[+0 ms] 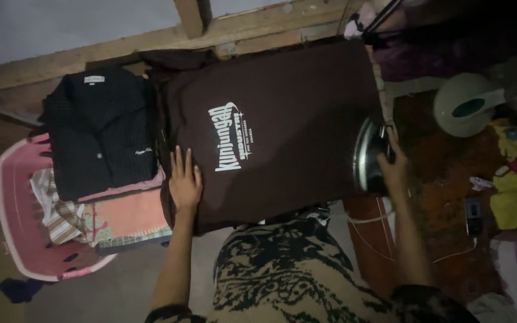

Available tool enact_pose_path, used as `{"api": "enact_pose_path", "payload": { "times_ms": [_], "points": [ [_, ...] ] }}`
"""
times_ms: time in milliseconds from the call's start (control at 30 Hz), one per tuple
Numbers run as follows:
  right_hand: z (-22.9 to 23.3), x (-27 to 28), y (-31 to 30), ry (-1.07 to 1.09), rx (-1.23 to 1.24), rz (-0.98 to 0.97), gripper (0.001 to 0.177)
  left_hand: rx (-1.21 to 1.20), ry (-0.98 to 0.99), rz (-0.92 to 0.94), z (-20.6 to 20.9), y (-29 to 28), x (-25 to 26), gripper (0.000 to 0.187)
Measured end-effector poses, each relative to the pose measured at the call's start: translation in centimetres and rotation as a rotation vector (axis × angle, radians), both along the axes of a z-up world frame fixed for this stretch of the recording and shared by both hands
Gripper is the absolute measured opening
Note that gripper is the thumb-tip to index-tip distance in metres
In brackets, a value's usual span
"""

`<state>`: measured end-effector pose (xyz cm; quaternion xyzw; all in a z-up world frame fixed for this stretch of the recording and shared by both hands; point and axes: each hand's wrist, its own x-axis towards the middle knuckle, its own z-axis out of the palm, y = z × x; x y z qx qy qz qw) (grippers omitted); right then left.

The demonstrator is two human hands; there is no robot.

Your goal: The person irons a brown sweatshirt on an ironing board using an iron and then folds the garment.

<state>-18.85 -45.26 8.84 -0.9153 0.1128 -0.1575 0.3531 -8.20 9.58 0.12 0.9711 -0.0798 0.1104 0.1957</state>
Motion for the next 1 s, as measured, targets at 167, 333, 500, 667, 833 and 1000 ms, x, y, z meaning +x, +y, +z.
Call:
{"api": "enact_pose_path", "payload": {
  "times_ms": [167,333,500,667,833,1000],
  "points": [
    [1.1,-0.1,-1.7,0.260,0.185,-0.172,0.079,0.166,0.003,-0.018,0.7,0.6,-3.7,0.054],
    [0.0,0.8,-3.0,0.151,0.174,-0.034,0.085,-0.088,0.057,-0.039,1.1,1.9,-7.2,0.052],
    [-3.0,2.7,-6.5,0.202,0.403,0.017,0.067,-0.227,-0.002,-0.093,2.8,3.1,-8.8,0.039],
    [-5.3,4.9,-8.4,0.334,0.349,0.041,0.047,-0.204,-0.224,0.273,5.7,3.5,-10.5,0.048],
    [-4.5,4.5,-7.4,0.220,0.231,0.116,0.047,-0.290,0.116,0.375,4.0,4.5,-13.7,0.044],
    [-1.7,2.0,-6.5,0.360,0.301,0.001,0.042,-0.367,0.029,0.304,0.3,5.2,-15.3,0.032]
  ]
}}
